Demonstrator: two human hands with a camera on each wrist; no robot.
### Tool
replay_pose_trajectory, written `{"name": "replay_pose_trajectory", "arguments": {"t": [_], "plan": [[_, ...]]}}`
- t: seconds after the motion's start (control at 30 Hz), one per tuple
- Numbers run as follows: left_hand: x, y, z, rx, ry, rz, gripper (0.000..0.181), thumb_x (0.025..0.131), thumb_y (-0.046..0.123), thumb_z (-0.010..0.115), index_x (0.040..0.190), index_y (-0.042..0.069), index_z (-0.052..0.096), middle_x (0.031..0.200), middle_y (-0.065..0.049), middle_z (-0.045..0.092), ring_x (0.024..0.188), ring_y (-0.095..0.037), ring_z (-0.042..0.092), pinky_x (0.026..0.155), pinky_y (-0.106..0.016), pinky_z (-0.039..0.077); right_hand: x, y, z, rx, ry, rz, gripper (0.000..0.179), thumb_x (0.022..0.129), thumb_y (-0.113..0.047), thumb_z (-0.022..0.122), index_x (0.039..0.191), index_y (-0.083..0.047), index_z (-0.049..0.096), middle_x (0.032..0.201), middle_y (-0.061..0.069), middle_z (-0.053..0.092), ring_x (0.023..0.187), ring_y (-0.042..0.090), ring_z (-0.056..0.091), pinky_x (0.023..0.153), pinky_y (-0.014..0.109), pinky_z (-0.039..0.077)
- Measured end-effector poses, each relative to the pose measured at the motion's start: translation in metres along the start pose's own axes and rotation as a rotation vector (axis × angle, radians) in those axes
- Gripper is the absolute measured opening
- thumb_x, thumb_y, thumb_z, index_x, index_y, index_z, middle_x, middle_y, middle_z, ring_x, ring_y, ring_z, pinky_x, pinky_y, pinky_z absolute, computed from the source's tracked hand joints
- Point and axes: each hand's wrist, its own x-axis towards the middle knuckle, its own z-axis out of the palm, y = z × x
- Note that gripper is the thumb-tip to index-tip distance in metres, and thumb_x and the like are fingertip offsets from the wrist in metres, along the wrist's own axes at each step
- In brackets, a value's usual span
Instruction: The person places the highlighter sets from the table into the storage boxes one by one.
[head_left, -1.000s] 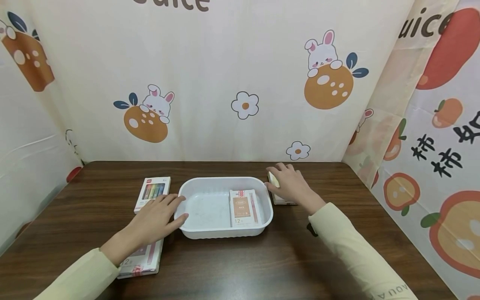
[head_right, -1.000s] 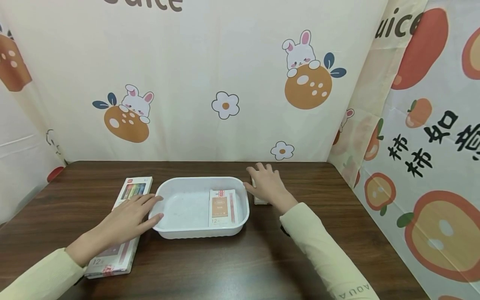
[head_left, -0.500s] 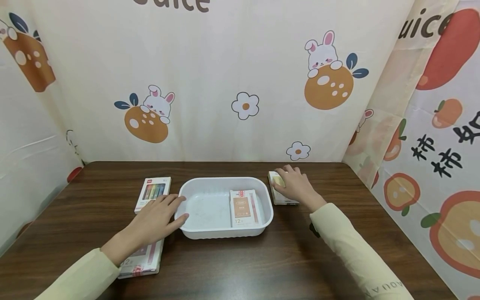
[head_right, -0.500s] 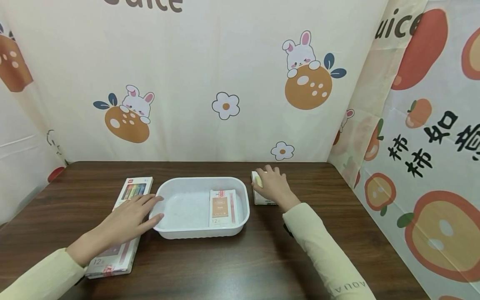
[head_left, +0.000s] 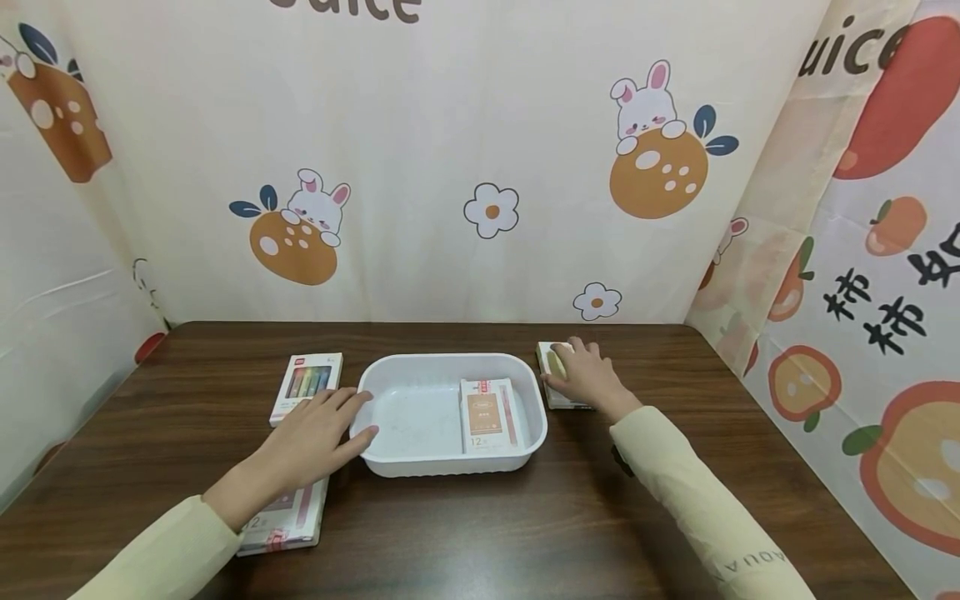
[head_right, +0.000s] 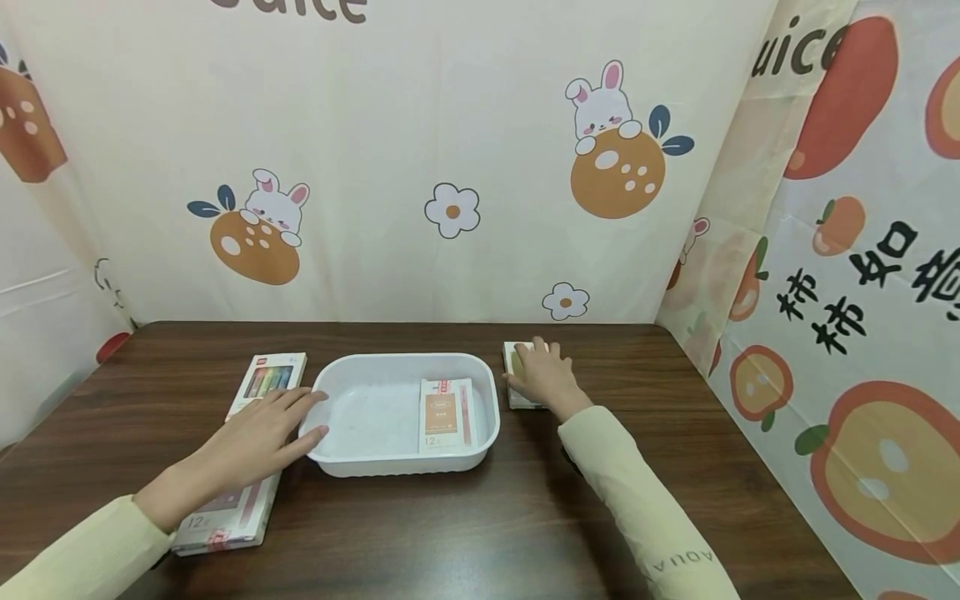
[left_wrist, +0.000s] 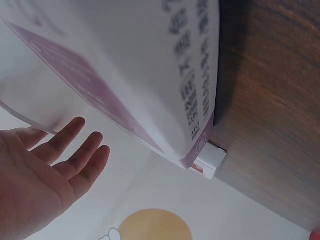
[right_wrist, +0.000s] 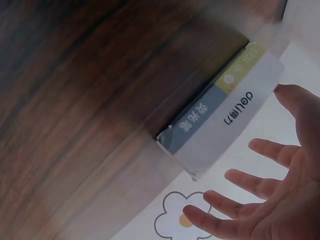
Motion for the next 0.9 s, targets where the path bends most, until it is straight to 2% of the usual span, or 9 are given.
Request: {"name": "replay_pose_trajectory", "arguments": {"t": [0.33,0.57,0.9], "plan": [[-0.0004,-0.0004,-0.0004,-0.006,-0.008,-0.003,0.056,0.09,0.049,0.046,0.128,0.007,0.051,0.128,-0.014,0.052,0.119,-0.034,0.047,0.096,-0.055,0.038,0.0022,-0.0017,0.0039,-0.003,-0.087,0.048,0.064,0.086,-0.048,0.054,0.135,-0.008,0.04,0.138,0.024,0.034,0.114,0.05,0.039,0.082,0.063,0.042],[-0.0002,-0.0003,-0.0004,-0.009,-0.015,-0.01,0.056,0.09,0.049,0.046,0.128,0.008,0.05,0.129,-0.015,0.051,0.119,-0.035,0.047,0.095,-0.056,0.037,0.0054,-0.0001,0.007,0.013,-0.087,0.036,0.06,0.087,-0.045,0.054,0.131,-0.006,0.042,0.134,0.026,0.035,0.106,0.05,0.043,0.075,0.058,0.047],[0.0003,-0.0012,0.0009,-0.006,-0.01,-0.009,0.056,0.09,0.05,0.045,0.128,0.008,0.051,0.128,-0.015,0.051,0.119,-0.035,0.047,0.095,-0.056,0.038,0.0091,-0.0009,0.0094,0.021,-0.088,0.054,0.061,0.086,-0.04,0.056,0.132,-0.003,0.042,0.132,0.03,0.035,0.104,0.049,0.042,0.077,0.056,0.047]]}}
